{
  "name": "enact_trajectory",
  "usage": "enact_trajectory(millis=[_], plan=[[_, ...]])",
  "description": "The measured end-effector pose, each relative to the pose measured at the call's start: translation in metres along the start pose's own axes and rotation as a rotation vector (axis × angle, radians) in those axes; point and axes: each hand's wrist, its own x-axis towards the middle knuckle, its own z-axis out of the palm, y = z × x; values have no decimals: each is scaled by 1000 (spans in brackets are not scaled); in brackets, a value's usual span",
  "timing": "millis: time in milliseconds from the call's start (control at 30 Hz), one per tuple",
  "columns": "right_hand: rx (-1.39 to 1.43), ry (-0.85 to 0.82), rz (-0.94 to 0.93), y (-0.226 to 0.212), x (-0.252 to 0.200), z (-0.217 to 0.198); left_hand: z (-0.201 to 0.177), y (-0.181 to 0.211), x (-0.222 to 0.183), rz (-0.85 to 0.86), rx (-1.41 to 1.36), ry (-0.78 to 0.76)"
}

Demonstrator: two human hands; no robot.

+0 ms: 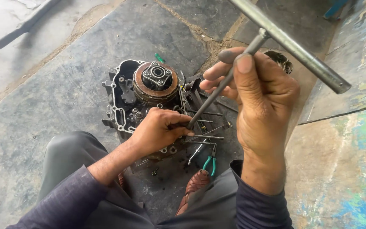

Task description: The recorder is repairing an internal motorcycle engine component using tools.

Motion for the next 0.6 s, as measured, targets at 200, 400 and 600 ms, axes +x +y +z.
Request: enact_trajectory(millis=[200,400,600], plan=[[-8,-31,41,4,5,8,0,-10,-8,56,-8,11],[-5,-44,50,13,10,12,-3,-10,-10,20,24,7],[11,-42,62,15,8,8,-3,-13,-12,31,-9,8]])
